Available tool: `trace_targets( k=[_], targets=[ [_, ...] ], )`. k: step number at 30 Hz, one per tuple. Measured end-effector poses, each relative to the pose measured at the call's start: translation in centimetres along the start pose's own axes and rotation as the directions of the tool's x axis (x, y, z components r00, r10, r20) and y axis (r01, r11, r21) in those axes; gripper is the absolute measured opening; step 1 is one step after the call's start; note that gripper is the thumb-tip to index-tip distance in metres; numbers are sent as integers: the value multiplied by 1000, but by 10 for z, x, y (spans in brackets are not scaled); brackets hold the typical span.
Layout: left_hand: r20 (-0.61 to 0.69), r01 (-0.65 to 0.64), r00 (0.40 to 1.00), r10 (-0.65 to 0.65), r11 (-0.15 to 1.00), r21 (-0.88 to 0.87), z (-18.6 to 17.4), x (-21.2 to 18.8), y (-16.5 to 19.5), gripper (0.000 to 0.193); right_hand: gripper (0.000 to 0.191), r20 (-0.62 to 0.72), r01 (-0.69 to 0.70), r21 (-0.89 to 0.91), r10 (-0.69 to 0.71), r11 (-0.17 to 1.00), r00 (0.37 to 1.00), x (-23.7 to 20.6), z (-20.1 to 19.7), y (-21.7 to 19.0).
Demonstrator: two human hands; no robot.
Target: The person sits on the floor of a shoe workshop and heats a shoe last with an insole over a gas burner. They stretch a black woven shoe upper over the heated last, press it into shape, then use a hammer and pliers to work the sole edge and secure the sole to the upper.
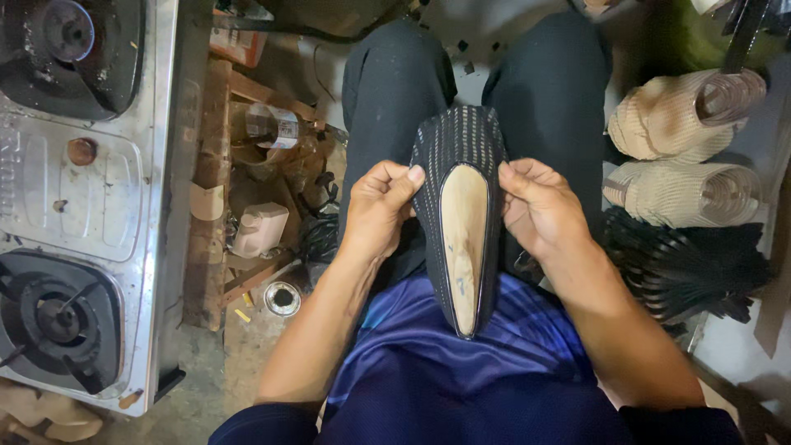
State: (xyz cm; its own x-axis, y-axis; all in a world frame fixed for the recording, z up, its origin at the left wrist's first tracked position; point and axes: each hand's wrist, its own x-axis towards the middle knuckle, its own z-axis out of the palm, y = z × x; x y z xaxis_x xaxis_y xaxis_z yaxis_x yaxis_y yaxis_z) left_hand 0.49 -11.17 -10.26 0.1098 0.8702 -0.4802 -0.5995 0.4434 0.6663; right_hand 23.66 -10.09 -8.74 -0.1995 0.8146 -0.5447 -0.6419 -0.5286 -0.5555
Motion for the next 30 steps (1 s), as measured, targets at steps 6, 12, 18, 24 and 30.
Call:
trace_targets(
  k=[6,12,18,24,30],
  targets=[
    [-4,9,1000,-9,999,50,-7,-21,-9,9,3,13,46,0,-46,999,999,-16,-14,12],
    [30,-8,1000,7,999,41,-8,-38,-19,9,7,-8,32,33,-32,999,999,-32,-21,18],
    [134,74,990,-53,986,-151,4,-44,-12,8,6,132,24,99,-37,995,991,-44,-27,5],
    [499,313,854,-149,912,-264,10,-28,-1,19,9,363,26,102,-61,994,930,-47,-28,-13],
    [673,495,698,-246,844,-205,23,-19,-17,70,12,478,-6,127,-55,992,877,-40,-10,-30]
  ],
)
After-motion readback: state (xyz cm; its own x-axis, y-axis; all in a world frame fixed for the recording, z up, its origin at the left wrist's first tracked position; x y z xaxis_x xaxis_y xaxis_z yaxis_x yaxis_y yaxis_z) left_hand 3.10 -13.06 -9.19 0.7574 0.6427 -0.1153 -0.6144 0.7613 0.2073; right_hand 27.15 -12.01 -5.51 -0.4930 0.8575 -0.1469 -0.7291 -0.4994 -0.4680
